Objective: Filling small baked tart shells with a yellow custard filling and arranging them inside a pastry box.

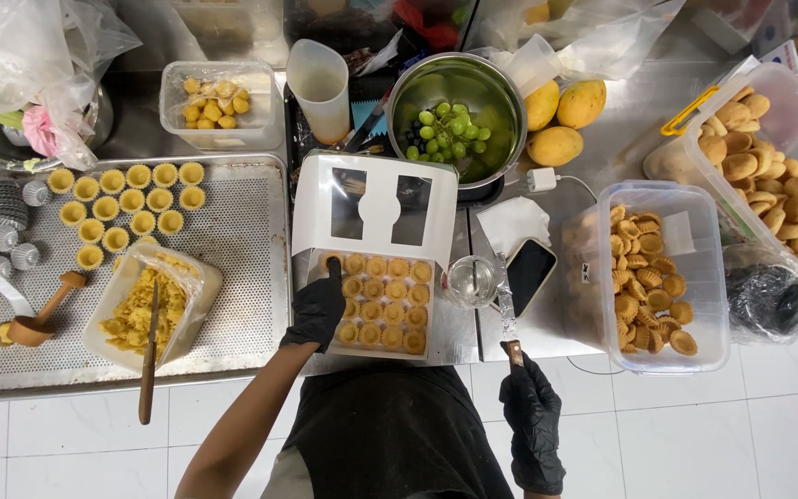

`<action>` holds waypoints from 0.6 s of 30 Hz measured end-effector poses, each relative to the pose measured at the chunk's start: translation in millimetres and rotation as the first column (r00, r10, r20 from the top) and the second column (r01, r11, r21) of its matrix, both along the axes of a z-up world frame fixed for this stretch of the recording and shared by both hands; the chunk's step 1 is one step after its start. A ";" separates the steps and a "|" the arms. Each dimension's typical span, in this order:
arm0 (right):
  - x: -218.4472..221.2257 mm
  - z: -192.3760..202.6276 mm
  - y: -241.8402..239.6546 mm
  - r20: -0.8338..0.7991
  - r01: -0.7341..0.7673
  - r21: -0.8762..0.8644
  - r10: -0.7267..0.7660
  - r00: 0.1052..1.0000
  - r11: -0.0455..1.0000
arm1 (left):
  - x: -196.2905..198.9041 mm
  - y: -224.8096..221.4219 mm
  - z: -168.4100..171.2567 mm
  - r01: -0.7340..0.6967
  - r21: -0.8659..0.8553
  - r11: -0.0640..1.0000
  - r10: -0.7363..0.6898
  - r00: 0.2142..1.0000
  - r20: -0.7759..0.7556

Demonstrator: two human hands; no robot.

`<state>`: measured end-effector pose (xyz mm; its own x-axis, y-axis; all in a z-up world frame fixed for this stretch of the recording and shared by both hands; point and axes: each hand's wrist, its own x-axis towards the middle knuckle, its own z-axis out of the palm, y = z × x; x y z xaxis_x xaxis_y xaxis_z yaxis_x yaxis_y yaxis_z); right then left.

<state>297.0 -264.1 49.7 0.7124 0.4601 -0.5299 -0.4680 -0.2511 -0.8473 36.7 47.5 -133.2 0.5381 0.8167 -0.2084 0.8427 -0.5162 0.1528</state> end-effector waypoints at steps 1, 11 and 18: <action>-1.2 5.2 2.3 0.001 -0.013 -0.033 0.013 1.000 0.999 | 1.1 0.8 -0.3 0.000 -0.072 0.997 -0.004 0.999 -0.045; 1.1 4.1 5.3 -0.017 -0.011 0.034 0.011 1.000 0.999 | -0.3 -1.9 2.0 -0.087 -0.206 0.975 0.079 0.996 -0.046; -3.9 26.9 20.7 -0.030 -0.029 -0.044 0.027 0.999 0.999 | 2.3 -8.7 8.1 0.000 0.061 0.998 0.000 1.000 0.010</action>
<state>293.1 -243.4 76.6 0.6834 0.4555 -0.5705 -0.4847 -0.3013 -0.8212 39.0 38.8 -125.1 0.5399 0.8278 -0.1529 0.8413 -0.5247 0.1299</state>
